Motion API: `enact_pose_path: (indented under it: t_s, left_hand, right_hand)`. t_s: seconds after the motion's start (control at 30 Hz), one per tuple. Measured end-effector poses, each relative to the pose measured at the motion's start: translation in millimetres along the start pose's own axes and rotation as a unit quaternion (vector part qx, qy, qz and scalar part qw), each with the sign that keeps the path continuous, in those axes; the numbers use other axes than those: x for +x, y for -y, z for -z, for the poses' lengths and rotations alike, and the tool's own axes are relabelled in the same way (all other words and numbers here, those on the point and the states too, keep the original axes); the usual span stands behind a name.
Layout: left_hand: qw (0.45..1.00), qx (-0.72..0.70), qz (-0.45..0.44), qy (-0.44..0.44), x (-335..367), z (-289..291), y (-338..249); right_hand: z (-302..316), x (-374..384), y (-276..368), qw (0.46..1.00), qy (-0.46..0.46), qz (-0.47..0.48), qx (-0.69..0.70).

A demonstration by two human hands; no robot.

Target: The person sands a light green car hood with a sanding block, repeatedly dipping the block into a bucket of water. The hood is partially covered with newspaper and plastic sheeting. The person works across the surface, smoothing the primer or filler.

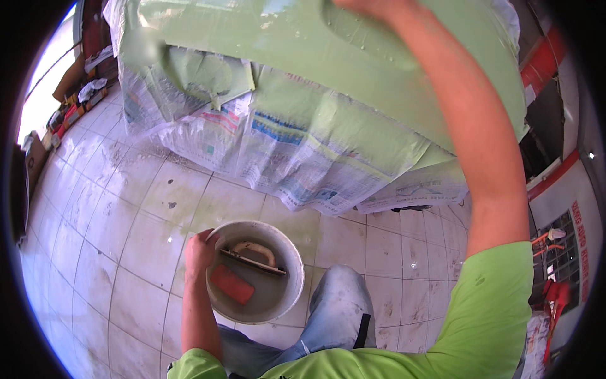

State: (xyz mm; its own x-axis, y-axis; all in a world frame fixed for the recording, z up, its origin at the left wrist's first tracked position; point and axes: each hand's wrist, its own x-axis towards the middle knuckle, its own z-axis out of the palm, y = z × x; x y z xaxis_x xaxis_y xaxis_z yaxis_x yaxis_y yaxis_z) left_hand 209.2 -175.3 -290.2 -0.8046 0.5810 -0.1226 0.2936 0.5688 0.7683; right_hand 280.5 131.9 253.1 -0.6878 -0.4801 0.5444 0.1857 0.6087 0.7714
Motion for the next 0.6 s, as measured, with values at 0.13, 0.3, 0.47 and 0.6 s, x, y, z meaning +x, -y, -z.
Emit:
enact_pose_path:
  t_s: [0.13,0.3,0.47,0.6]
  left_hand:
    - [0.999,-0.035,-0.009,0.038,2.3,-18.4,-22.5]
    - [0.999,-0.031,0.027,0.01,-7.6,9.5,-1.1]
    - [0.999,-0.034,0.012,0.02,-3.5,-0.4,-3.5]
    - [0.995,-0.08,-0.009,0.058,0.8,-20.7,-20.8]
  right_hand:
    - [-2.3,55.2,7.5,0.993,-0.027,-0.102,-0.057]
    - [2.2,-88.2,95.2,0.999,0.032,0.013,0.035]
    - [-7.3,-27.4,25.8,0.995,0.094,0.027,0.0]
    - [-8.4,79.9,15.2,0.996,0.0,-0.065,-0.057]
